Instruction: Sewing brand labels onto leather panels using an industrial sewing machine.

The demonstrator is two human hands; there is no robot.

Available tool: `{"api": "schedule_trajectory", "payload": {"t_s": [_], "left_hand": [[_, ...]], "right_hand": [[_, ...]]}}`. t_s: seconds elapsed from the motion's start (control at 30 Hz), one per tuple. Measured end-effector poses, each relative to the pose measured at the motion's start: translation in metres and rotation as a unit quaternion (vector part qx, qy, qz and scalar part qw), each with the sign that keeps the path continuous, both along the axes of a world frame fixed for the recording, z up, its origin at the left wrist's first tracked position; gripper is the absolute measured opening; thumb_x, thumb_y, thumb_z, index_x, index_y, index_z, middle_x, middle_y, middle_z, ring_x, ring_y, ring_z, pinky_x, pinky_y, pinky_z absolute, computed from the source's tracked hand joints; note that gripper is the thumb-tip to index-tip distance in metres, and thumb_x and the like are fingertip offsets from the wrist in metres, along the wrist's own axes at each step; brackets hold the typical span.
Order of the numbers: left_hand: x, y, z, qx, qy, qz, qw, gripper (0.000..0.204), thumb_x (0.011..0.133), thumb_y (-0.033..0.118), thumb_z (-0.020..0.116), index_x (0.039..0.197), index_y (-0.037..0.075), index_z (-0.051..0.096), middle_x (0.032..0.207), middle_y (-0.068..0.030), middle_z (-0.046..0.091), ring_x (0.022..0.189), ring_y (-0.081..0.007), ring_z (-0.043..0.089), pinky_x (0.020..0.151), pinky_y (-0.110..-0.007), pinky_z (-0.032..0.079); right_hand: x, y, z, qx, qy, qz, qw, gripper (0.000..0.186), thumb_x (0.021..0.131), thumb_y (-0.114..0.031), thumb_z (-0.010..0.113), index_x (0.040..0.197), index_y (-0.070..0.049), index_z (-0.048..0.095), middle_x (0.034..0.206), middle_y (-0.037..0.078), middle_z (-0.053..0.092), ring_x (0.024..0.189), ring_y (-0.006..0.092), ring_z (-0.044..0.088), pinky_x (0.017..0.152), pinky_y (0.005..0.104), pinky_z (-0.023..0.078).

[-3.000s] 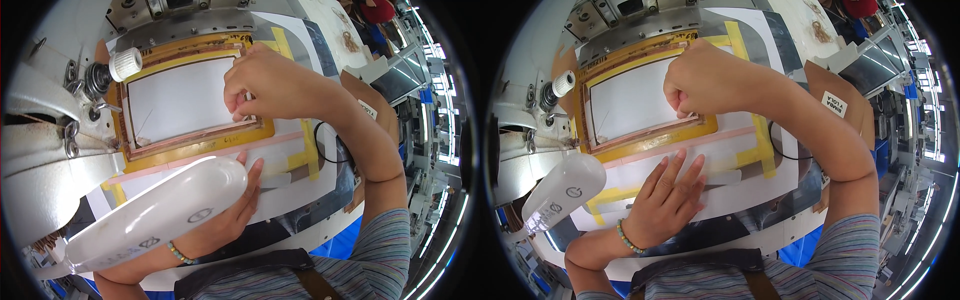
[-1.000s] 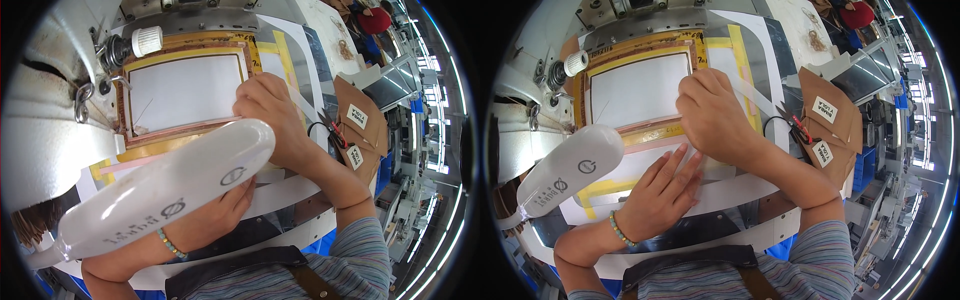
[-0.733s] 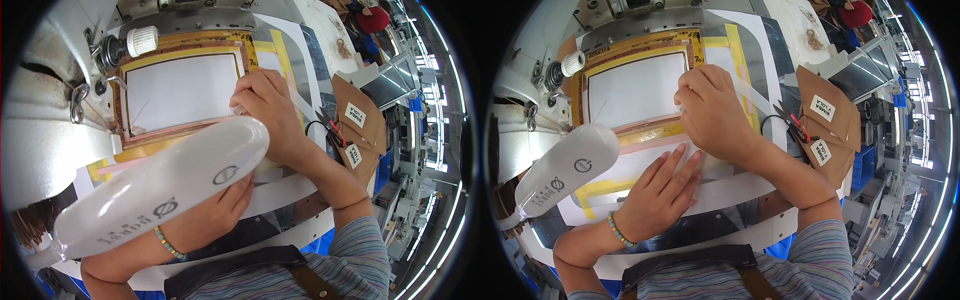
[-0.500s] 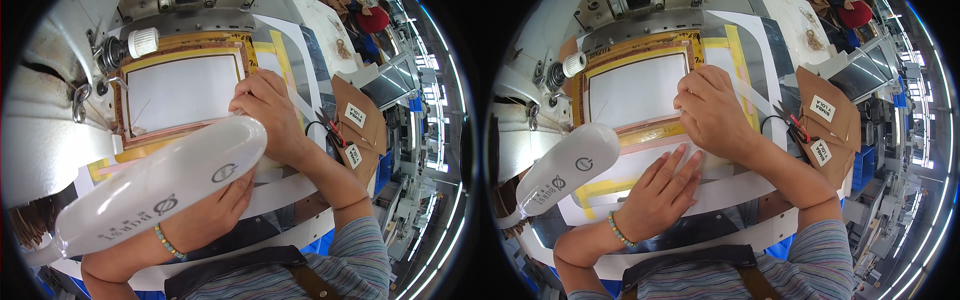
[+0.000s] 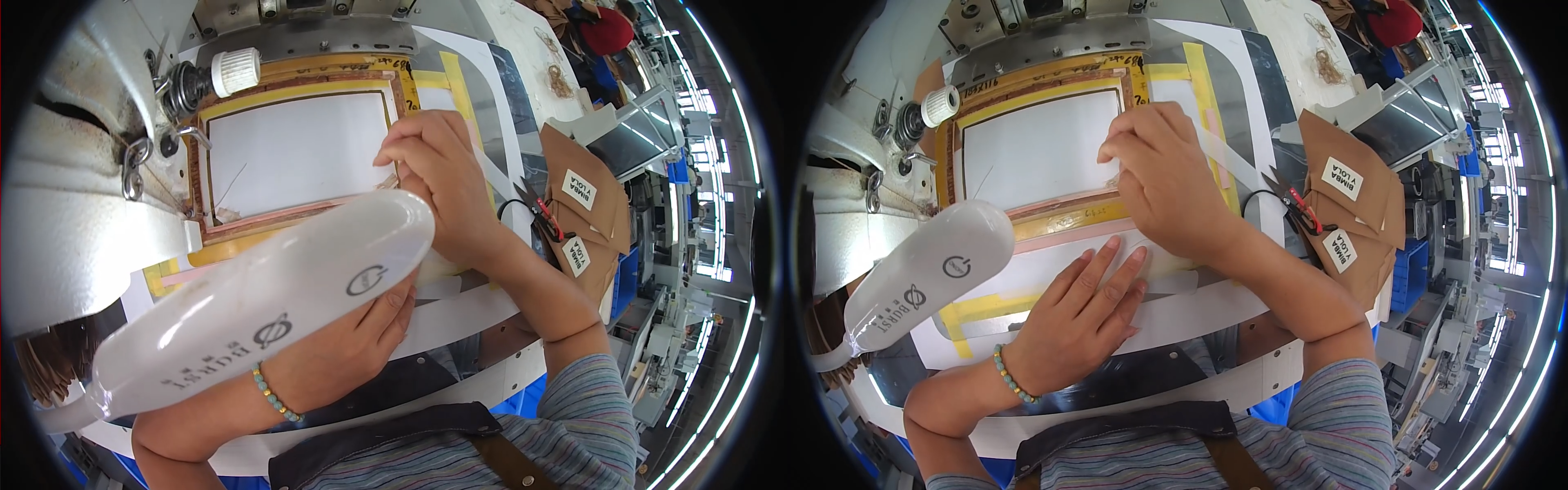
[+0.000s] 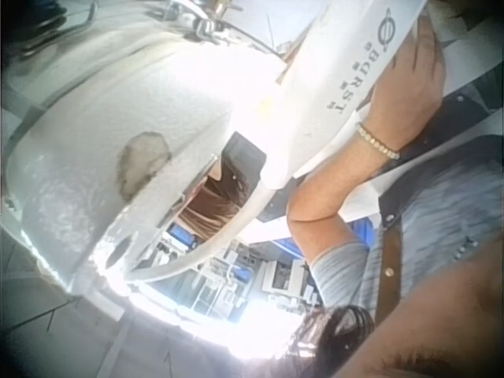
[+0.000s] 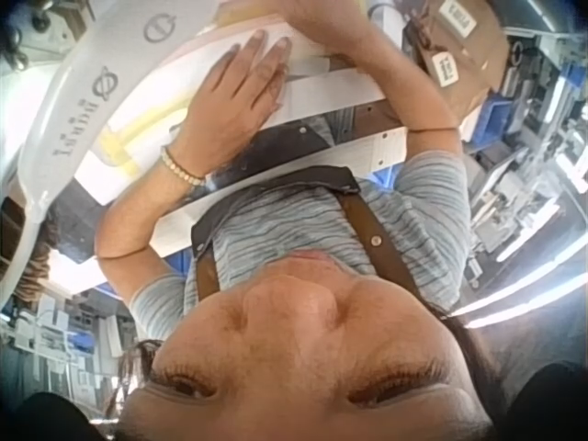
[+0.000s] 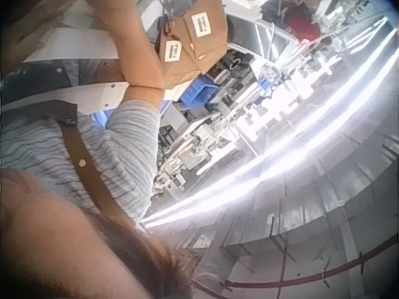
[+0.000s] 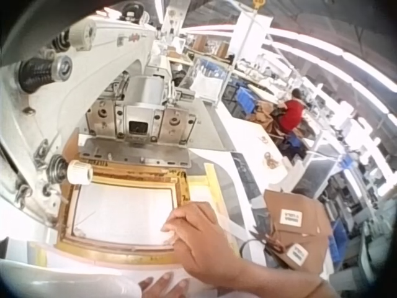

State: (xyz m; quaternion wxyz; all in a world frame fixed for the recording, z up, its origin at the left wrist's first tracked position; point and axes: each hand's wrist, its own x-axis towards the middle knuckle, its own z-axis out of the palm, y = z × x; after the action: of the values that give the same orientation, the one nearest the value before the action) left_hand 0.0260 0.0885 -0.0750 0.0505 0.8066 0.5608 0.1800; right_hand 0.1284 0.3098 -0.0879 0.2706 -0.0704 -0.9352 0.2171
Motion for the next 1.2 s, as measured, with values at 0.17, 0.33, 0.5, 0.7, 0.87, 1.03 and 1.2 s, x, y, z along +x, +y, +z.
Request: {"api": "schedule_trajectory", "payload": {"t_s": [0.17,0.33,0.5,0.7,0.87,1.03,1.2], "left_hand": [[0.000,-0.002,0.000,-0.014,0.001,0.002,1.000,0.049,0.088,0.026,0.077,0.126,-0.003,0.068,0.161,-0.0227,0.051,0.150,-0.0438,0.049,0.116,-0.051,0.050],[0.000,-0.002,0.000,-0.011,0.002,-0.002,1.000,0.047,0.088,0.025,0.076,0.125,-0.003,0.068,0.161,-0.0227,0.051,0.149,-0.0439,0.050,0.115,-0.051,0.051],[0.002,-0.003,-0.003,-0.012,0.000,0.006,1.000,0.043,0.090,0.023,0.076,0.123,-0.003,0.068,0.161,-0.0230,0.052,0.148,-0.0441,0.051,0.115,-0.052,0.051],[0.000,-0.003,-0.004,-0.014,-0.001,0.003,1.000,0.042,0.092,0.023,0.075,0.124,-0.002,0.066,0.161,-0.0230,0.052,0.149,-0.0442,0.051,0.115,-0.052,0.051],[0.002,-0.003,-0.005,-0.016,-0.011,0.015,1.000,0.046,0.092,0.023,0.076,0.129,-0.002,0.064,0.160,-0.0222,0.053,0.149,-0.0445,0.050,0.115,-0.052,0.051],[0.002,0.002,-0.002,-0.009,-0.029,0.012,0.999,0.049,0.090,0.024,0.077,0.130,-0.002,0.064,0.159,-0.0219,0.054,0.149,-0.0444,0.050,0.114,-0.053,0.051],[0.003,0.003,-0.001,-0.021,-0.040,0.014,0.999,0.053,0.088,0.025,0.078,0.131,-0.001,0.064,0.159,-0.0214,0.055,0.149,-0.0443,0.050,0.115,-0.053,0.051]], "right_hand": [[-0.006,0.029,0.031,-0.022,-0.104,0.066,0.992,0.007,0.088,-0.010,0.069,0.090,-0.008,0.076,0.102,0.005,0.066,0.107,0.0279,0.058,0.105,0.0447,0.043],[-0.021,0.041,0.049,0.039,-0.233,0.163,0.958,0.008,0.088,-0.013,0.071,0.087,-0.011,0.079,0.090,0.001,0.069,0.103,0.0236,0.062,0.107,0.0422,0.041],[-0.025,0.048,0.052,0.021,-0.240,0.179,0.954,0.008,0.087,-0.015,0.072,0.088,-0.011,0.079,0.088,0.001,0.071,0.103,0.0238,0.063,0.106,0.0421,0.041],[-0.034,0.047,0.065,0.020,-0.293,0.190,0.937,0.004,0.087,-0.014,0.075,0.085,-0.011,0.078,0.088,0.001,0.069,0.101,0.0232,0.062,0.108,0.0424,0.038],[-0.031,0.044,0.058,0.049,-0.296,0.184,0.936,0.009,0.090,-0.014,0.077,0.081,-0.012,0.074,0.084,0.000,0.064,0.099,0.0221,0.060,0.110,0.0435,0.036],[-0.025,0.044,0.047,0.100,-0.249,0.196,0.943,0.005,0.092,-0.012,0.074,0.087,-0.013,0.071,0.092,0.000,0.065,0.102,0.0224,0.058,0.109,0.0447,0.036],[-0.026,0.055,0.052,-0.016,-0.174,0.192,0.966,0.008,0.095,-0.014,0.070,0.090,-0.008,0.071,0.090,0.005,0.069,0.106,0.0260,0.061,0.097,0.0445,0.045]]}}
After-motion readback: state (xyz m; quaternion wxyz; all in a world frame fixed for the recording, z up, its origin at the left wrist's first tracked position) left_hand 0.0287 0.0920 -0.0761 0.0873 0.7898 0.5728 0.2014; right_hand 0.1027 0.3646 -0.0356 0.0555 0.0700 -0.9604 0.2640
